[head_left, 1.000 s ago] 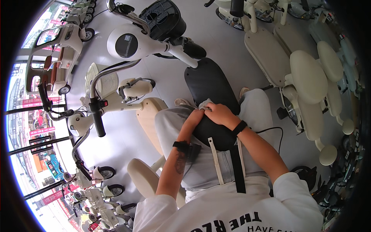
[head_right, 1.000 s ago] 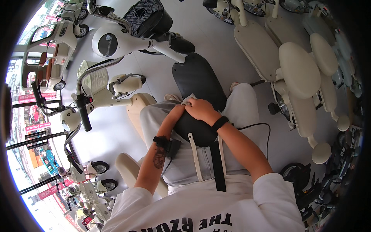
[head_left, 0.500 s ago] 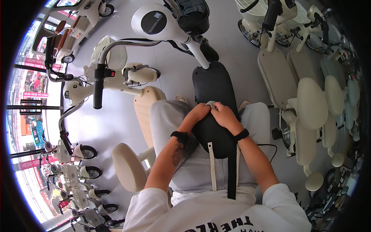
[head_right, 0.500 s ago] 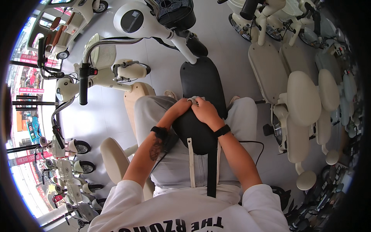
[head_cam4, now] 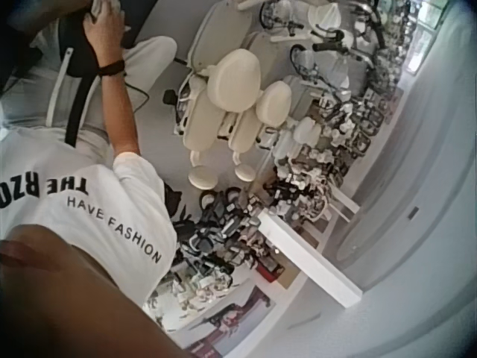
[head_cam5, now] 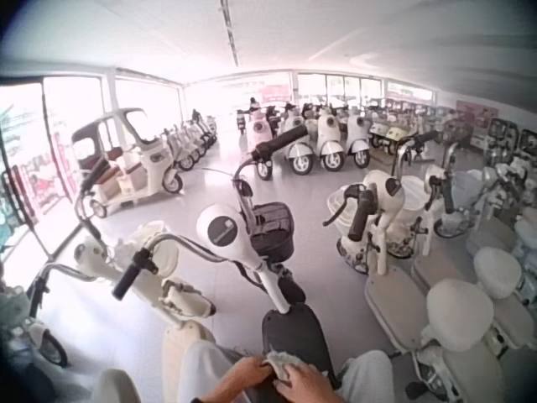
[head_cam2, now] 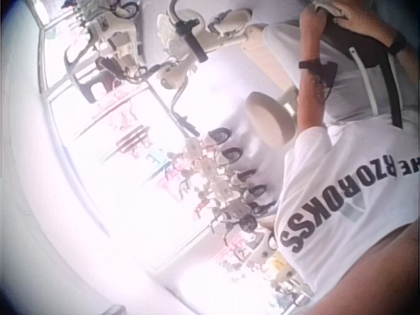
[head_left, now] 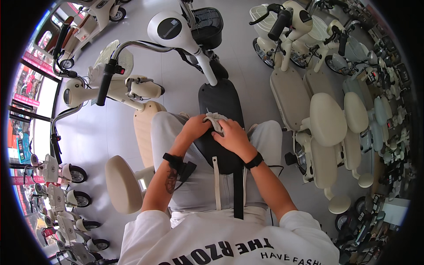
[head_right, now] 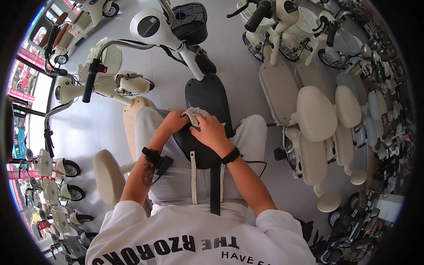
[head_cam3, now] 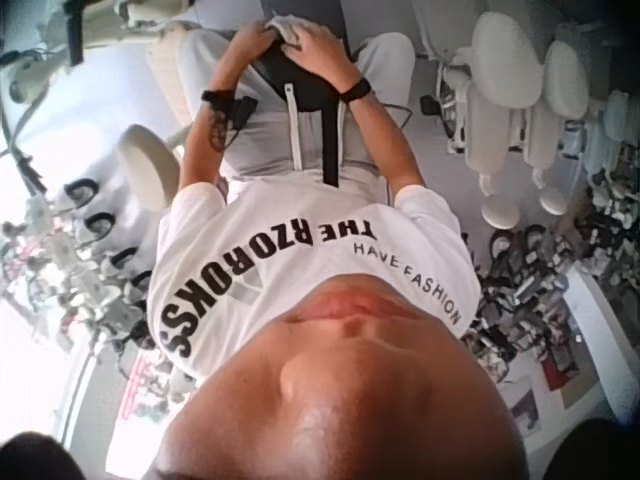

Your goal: Cleaning various parts of an electric scooter with a cloth, including handlebars and body panels.

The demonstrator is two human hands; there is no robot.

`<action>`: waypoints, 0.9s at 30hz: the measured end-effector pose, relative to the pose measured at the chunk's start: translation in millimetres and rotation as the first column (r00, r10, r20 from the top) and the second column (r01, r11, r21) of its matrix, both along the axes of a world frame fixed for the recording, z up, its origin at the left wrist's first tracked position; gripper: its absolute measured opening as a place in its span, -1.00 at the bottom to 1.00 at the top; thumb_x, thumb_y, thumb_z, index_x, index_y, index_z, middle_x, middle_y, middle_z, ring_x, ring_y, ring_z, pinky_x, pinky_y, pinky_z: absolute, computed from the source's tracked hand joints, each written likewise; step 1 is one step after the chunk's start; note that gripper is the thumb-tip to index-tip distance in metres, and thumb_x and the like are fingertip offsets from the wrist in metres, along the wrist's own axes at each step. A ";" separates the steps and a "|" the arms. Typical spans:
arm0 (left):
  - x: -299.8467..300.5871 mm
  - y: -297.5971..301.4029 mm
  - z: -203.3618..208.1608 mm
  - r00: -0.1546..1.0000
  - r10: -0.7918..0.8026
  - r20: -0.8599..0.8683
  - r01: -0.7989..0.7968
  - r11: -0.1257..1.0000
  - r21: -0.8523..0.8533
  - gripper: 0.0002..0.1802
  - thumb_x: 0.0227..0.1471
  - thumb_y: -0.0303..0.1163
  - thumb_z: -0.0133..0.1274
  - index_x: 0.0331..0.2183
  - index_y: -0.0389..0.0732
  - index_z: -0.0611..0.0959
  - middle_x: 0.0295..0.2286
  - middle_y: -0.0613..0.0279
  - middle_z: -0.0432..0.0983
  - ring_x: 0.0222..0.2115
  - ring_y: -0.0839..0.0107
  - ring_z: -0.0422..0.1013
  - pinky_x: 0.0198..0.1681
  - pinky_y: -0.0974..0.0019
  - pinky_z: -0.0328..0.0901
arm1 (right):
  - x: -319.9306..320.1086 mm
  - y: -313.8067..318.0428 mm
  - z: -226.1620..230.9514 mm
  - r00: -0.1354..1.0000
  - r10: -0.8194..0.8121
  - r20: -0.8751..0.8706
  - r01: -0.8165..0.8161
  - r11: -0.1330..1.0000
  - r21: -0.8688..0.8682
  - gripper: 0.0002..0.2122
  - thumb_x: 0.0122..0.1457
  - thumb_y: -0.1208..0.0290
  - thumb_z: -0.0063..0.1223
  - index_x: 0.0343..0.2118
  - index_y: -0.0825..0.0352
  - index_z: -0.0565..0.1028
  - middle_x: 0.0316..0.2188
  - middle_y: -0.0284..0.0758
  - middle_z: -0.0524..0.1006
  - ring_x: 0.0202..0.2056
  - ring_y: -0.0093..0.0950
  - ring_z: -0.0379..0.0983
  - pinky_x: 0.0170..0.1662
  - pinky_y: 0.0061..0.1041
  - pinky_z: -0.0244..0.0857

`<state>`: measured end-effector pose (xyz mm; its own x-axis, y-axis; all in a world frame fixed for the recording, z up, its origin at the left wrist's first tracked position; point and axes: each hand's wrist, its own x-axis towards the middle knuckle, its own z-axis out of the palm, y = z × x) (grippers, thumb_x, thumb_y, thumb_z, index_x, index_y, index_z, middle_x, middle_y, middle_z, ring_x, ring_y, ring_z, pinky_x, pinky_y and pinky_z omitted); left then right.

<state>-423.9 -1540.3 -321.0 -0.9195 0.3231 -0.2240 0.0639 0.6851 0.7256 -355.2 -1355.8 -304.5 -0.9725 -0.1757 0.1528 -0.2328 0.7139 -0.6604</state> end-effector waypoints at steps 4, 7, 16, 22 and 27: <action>-31.5 11.8 -31.7 0.983 -0.169 0.069 0.182 0.938 -0.296 -0.61 0.12 -0.19 -0.09 -0.22 -0.27 0.66 -0.27 -0.18 0.60 -0.19 -0.14 0.50 -0.08 0.02 0.35 | -46.8 11.5 -19.3 0.858 0.207 0.470 -0.120 0.971 -0.209 -0.55 0.14 0.07 0.14 -0.10 0.39 0.49 -0.12 -0.03 0.54 -0.11 -0.03 0.49 -0.05 -0.17 0.37; -4.4 22.9 -11.3 0.993 -0.114 0.031 0.117 0.901 -0.418 -0.62 0.12 -0.12 -0.09 -0.26 -0.19 0.65 -0.29 -0.12 0.62 -0.22 -0.14 0.51 -0.10 -0.07 0.38 | -13.3 19.4 -4.4 0.897 0.209 0.390 -0.153 0.973 -0.170 -0.63 0.19 0.20 0.08 -0.10 0.41 0.48 -0.05 -0.02 0.53 -0.09 -0.01 0.49 0.00 -0.17 0.35; 51.7 19.2 65.1 0.944 -0.329 -0.012 0.293 0.857 -0.423 -0.67 -0.03 -0.07 0.11 -0.34 -0.12 0.63 -0.49 0.02 0.60 -0.38 -0.06 0.54 -0.28 -0.06 0.42 | 42.5 21.9 14.0 0.997 0.041 0.064 -0.034 0.993 -0.112 -0.64 0.12 0.45 0.09 0.01 0.34 0.45 0.05 -0.05 0.48 -0.01 -0.05 0.45 0.04 -0.21 0.37; 32.0 10.5 44.1 0.799 -0.495 -0.342 0.248 0.788 -0.563 -0.70 -0.13 -0.17 0.16 -0.30 -0.07 0.66 -0.31 0.16 0.52 -0.12 0.15 0.44 -0.18 0.05 0.33 | -22.8 33.9 -19.8 0.760 0.249 0.600 0.114 0.858 -0.500 -0.63 0.27 0.42 0.03 0.14 0.28 0.38 0.02 -0.22 0.52 -0.02 -0.32 0.49 0.01 -0.44 0.35; 23.3 15.0 31.5 0.842 -0.469 -0.269 0.345 0.849 -0.399 -0.69 -0.13 -0.22 0.13 -0.28 -0.13 0.67 -0.29 0.10 0.51 -0.16 0.07 0.48 -0.17 0.03 0.39 | -31.6 49.3 -51.1 0.617 0.433 0.657 0.252 0.682 -0.686 -0.61 0.32 0.47 -0.06 0.20 0.29 0.41 0.08 -0.37 0.49 0.05 -0.58 0.39 0.17 -0.63 0.18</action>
<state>-400.6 -1525.3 -289.5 -0.7552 0.6508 -0.0783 0.5918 0.7284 0.3453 -386.7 -1306.5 -355.6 -0.7584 -0.4506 -0.4710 0.5288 -0.0029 -0.8487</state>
